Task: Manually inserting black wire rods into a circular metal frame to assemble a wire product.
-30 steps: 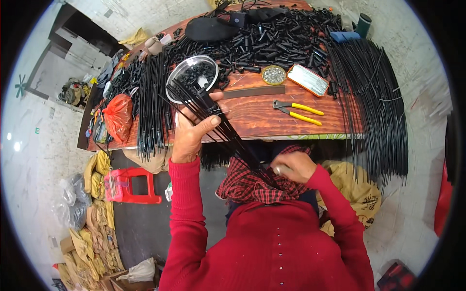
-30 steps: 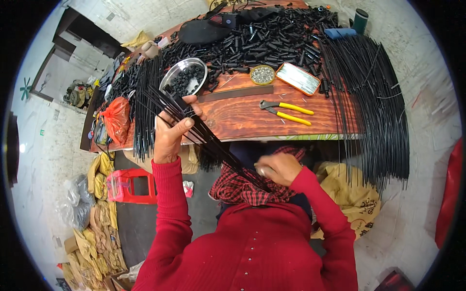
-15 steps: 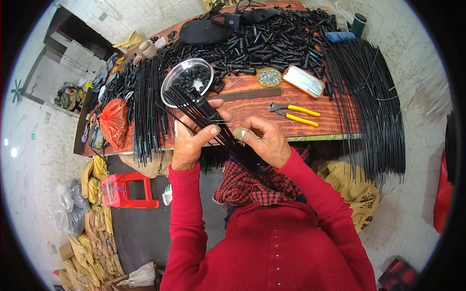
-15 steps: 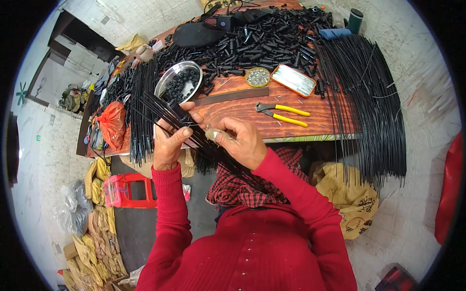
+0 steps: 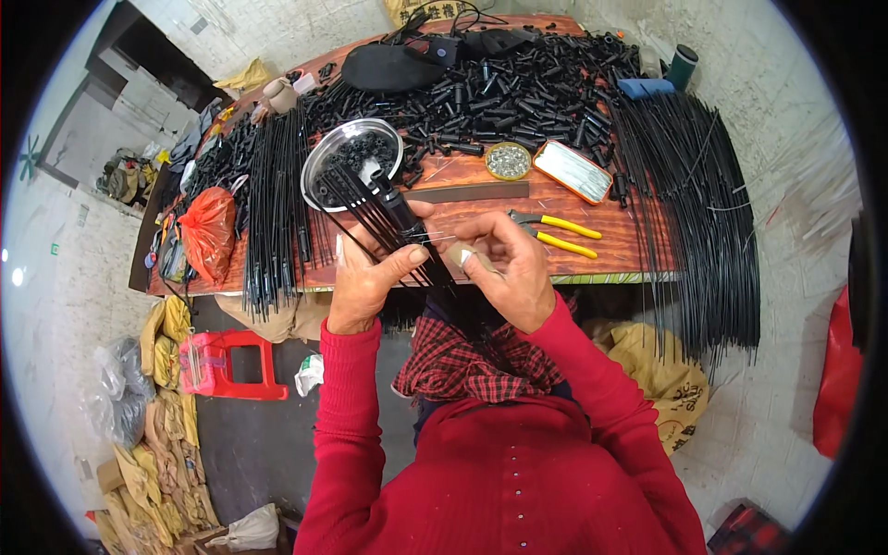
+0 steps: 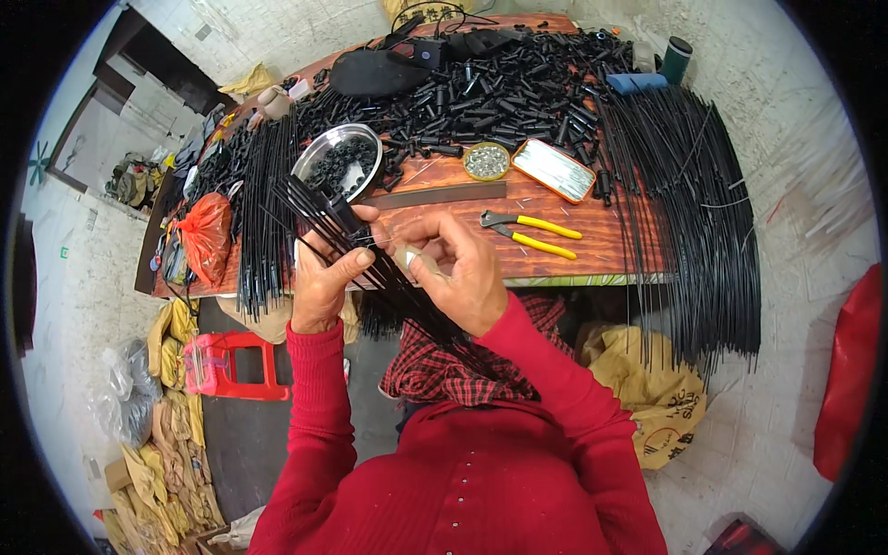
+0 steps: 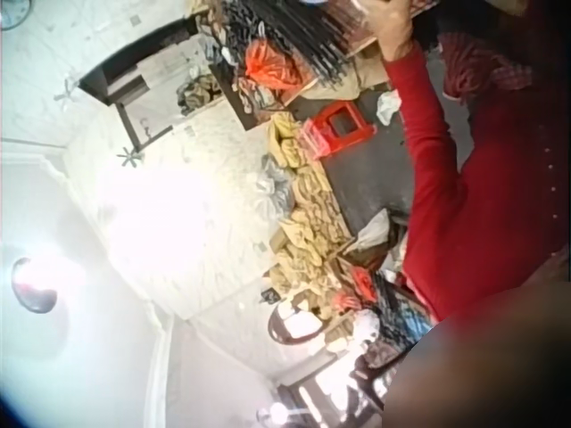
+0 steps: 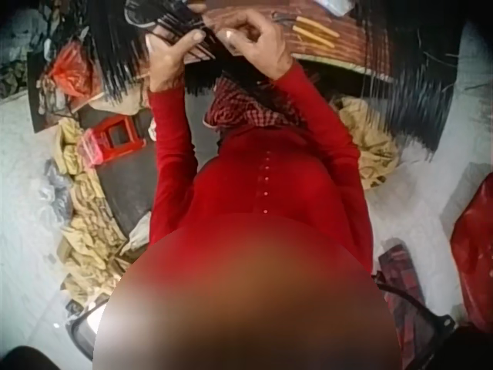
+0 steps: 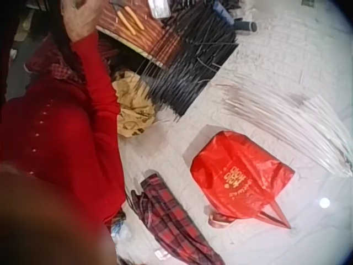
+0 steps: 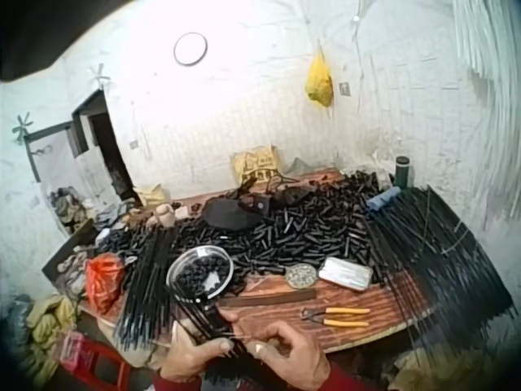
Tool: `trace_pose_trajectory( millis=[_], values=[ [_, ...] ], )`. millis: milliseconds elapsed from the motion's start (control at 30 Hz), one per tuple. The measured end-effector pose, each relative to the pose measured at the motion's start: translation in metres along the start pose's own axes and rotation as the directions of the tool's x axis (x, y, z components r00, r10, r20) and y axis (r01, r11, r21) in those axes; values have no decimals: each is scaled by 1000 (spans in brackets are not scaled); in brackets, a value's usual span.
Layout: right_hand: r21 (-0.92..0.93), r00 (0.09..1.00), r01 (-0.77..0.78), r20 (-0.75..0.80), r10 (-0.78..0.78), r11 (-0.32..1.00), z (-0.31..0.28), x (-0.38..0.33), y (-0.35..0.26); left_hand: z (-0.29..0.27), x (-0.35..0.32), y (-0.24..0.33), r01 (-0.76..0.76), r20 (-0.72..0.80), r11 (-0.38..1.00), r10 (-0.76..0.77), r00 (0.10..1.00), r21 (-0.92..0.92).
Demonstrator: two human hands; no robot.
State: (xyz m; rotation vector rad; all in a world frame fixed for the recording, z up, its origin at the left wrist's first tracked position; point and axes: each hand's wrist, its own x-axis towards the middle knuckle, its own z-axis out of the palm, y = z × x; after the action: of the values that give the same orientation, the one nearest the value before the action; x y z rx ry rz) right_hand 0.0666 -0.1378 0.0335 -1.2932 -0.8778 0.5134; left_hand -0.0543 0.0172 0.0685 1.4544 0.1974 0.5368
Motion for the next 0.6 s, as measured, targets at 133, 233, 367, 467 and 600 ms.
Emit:
trace_pose_trajectory(
  millis=[133, 233, 367, 467, 600],
  values=[
    [-123, 984, 175, -13, -178, 977, -5, 4, -29, 8, -1, 5, 4, -35, 999, -2, 999, 49],
    [-204, 969, 245, 42, -242, 948, -8, 5, -29, 11, 2, 4, -15, -42, 996, 18, 999, 89],
    [-228, 954, 295, 12, -301, 928, -6, 4, -24, 11, 0, 3, 2, -55, 995, 3, 998, 103],
    [-300, 941, 329, 25, -338, 895, -3, 0, -21, 15, -1, 4, -26, -85, 993, 36, 996, 114],
    [-315, 908, 391, -26, -419, 865, 2, 3, -22, 16, -2, 4, -23, -77, 989, 35, 996, 149]
  ],
)
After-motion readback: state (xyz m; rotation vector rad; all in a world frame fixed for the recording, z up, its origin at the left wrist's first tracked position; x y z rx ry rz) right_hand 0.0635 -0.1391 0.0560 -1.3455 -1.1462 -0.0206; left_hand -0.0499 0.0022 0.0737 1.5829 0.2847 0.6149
